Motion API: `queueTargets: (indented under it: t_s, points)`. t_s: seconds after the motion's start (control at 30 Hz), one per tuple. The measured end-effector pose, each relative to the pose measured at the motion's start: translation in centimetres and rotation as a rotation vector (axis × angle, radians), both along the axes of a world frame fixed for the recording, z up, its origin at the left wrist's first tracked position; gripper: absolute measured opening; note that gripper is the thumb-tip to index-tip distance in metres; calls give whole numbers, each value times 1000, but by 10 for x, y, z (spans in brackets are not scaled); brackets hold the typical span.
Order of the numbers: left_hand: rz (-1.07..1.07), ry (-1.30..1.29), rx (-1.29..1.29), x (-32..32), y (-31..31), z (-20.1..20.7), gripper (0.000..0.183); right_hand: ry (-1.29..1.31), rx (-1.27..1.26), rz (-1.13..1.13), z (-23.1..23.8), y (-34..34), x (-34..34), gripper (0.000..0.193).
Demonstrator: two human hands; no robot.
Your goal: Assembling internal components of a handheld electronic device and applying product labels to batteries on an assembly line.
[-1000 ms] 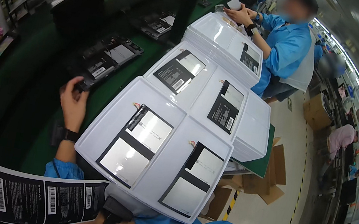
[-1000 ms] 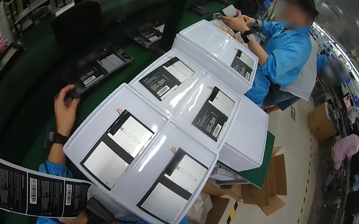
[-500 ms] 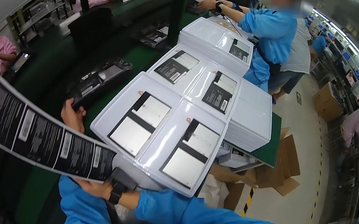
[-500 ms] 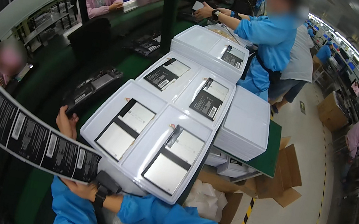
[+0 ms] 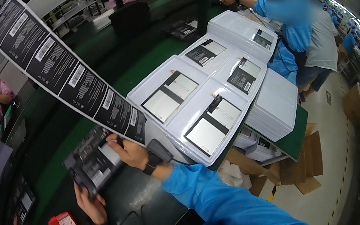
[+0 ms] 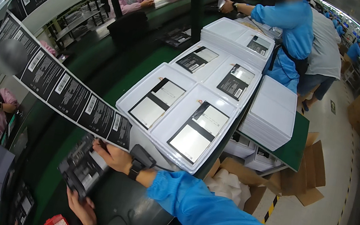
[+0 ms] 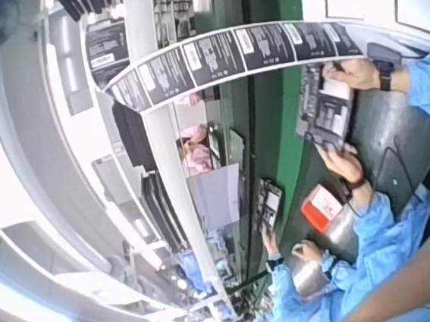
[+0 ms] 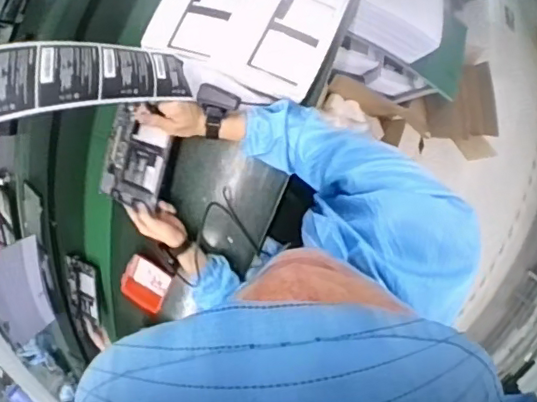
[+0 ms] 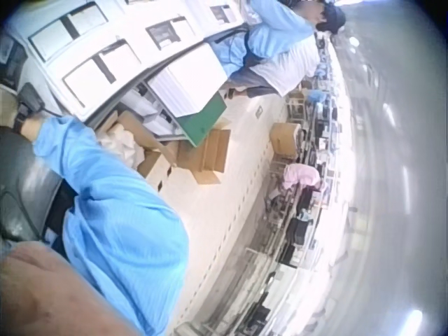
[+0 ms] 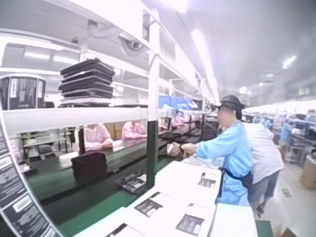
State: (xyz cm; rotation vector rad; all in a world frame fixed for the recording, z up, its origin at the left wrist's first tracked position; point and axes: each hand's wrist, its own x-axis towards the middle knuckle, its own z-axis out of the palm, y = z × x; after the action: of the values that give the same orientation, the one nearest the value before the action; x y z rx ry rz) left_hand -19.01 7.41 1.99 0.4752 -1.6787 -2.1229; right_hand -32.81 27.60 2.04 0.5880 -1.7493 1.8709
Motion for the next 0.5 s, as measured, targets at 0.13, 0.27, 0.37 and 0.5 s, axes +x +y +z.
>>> queueTargets:
  t_s: [0.13, 0.27, 0.37, 0.5]
  points:
    - [0, -163, -311, 91, 2, -6, 57, -174, 362, 223, 4, 41, 33, 18]
    - [65, -277, -1048, 87, -2, 36, 15, -140, 306, 409, -1, 80, 71, 16]
    - [101, -9, -993, 50, 19, 60, 16, -81, 236, 373, 10, 98, 99, 17]
    - [-138, 154, -1238, -38, 23, 58, 38, -232, 339, 167, 21, 91, 112, 15]
